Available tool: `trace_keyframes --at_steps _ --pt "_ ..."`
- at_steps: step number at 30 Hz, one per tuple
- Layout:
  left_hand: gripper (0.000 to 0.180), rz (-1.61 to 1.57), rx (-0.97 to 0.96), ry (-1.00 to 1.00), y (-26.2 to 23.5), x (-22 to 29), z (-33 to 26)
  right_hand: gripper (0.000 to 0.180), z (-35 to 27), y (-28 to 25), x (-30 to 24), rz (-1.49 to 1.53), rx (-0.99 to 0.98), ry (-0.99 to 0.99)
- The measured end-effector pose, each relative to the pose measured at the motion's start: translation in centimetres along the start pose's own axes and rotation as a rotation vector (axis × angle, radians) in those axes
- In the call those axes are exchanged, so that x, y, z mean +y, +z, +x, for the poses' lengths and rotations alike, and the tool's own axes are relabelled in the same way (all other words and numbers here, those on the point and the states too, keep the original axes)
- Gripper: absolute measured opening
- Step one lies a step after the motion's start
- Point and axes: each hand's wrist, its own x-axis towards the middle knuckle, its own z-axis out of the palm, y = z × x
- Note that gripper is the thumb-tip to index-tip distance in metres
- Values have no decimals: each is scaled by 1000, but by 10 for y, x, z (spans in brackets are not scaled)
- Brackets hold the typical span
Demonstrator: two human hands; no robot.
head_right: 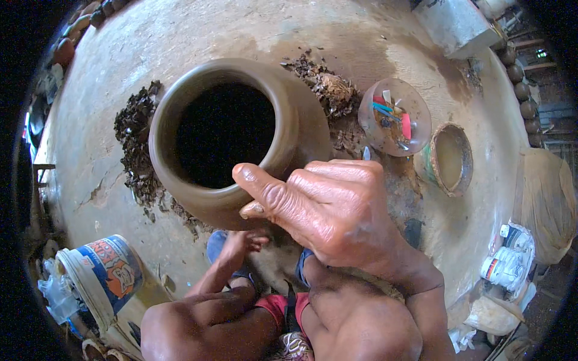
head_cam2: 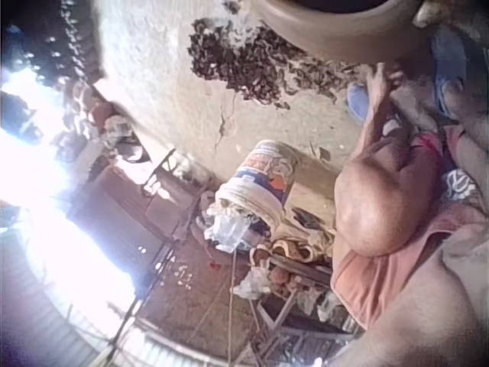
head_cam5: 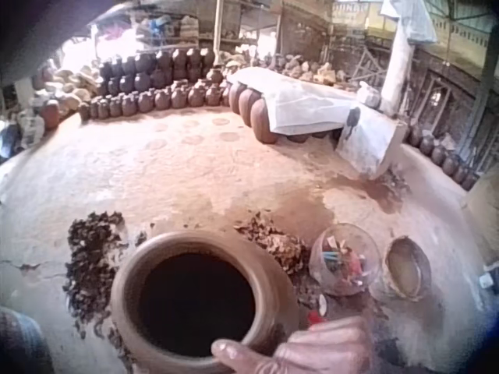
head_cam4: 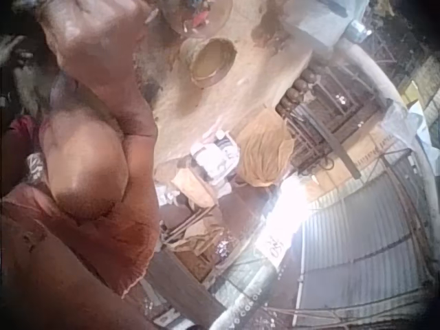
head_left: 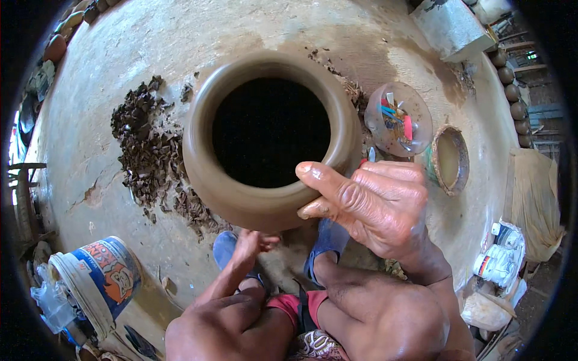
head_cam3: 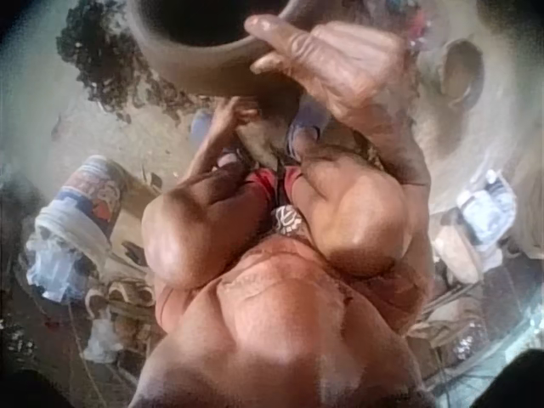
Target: The person finishes a clay pot by smoothing the exterior surface and rim with a small tool and a piece of cloth.
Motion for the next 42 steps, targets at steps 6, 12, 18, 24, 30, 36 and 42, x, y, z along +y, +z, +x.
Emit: trace_keyframes --at_steps 6,12,18,24,30,36,42 --pt "46 -140 222 363 -69 85 45 59 -4 2 -13 -39 19 10" --pt "50 -30 298 466 -94 100 60 59 -9 5 -19 -60 82 21" --pt "52 43 223 520 -70 78 77 61 -14 10 -18 -56 110 29" --pt "53 -116 133 345 -25 -2 49 60 -14 18 -16 -76 172 27" --pt "57 -51 -232 -162 -24 -8 26 60 -15 23 -12 1 218 36" --pt "45 -144 139 202 -76 61 41 60 -8 28 -19 5 233 10" --pt "48 -141 178 338 -54 69 40 59 -20 41 -18 25 242 -35"
